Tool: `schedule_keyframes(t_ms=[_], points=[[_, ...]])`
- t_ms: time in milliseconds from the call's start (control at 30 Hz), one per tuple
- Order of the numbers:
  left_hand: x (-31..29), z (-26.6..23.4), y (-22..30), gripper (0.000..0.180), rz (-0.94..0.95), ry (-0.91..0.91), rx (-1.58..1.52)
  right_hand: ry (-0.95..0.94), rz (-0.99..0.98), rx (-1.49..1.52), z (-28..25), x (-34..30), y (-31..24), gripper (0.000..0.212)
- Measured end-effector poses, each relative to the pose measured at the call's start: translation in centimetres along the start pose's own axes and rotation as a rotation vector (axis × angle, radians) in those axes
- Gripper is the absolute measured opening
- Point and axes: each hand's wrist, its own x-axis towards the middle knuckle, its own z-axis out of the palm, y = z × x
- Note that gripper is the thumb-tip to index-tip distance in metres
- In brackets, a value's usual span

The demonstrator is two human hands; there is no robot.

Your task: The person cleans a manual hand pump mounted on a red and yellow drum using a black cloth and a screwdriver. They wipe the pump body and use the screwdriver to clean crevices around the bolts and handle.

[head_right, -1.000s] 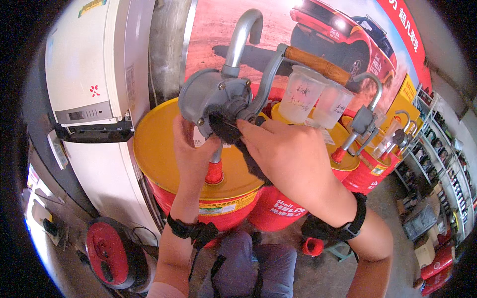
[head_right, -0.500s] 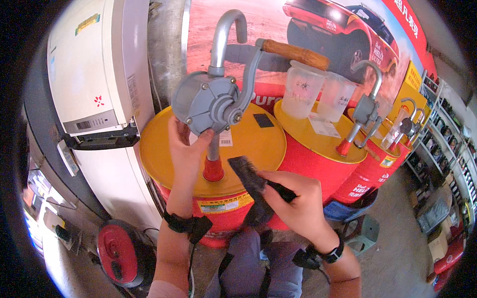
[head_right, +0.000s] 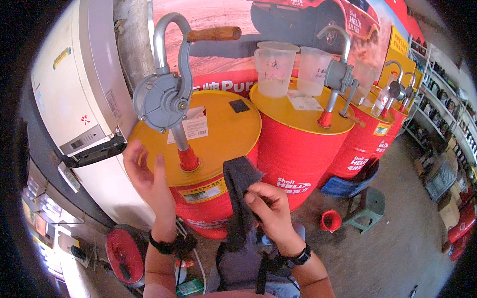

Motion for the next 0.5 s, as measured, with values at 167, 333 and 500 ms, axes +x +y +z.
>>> schedule_keyframes(t_ms=[167,333,500], points=[[-2.0,0.3,6.5,0.022,-0.02,-0.429,-0.231,-0.026,-0.054,0.028,-0.2,-1.4,0.9,0.01],[-2.1,2.3,8.2,0.014,-0.122,-0.56,-0.333,-0.054,-0.162,-0.11,-0.3,-2.6,0.5,0.018],[-2.6,2.5,7.7,0.012,-0.331,-0.586,-0.484,-0.014,-0.16,-0.132,-0.2,-3.0,-0.8,0.025]])
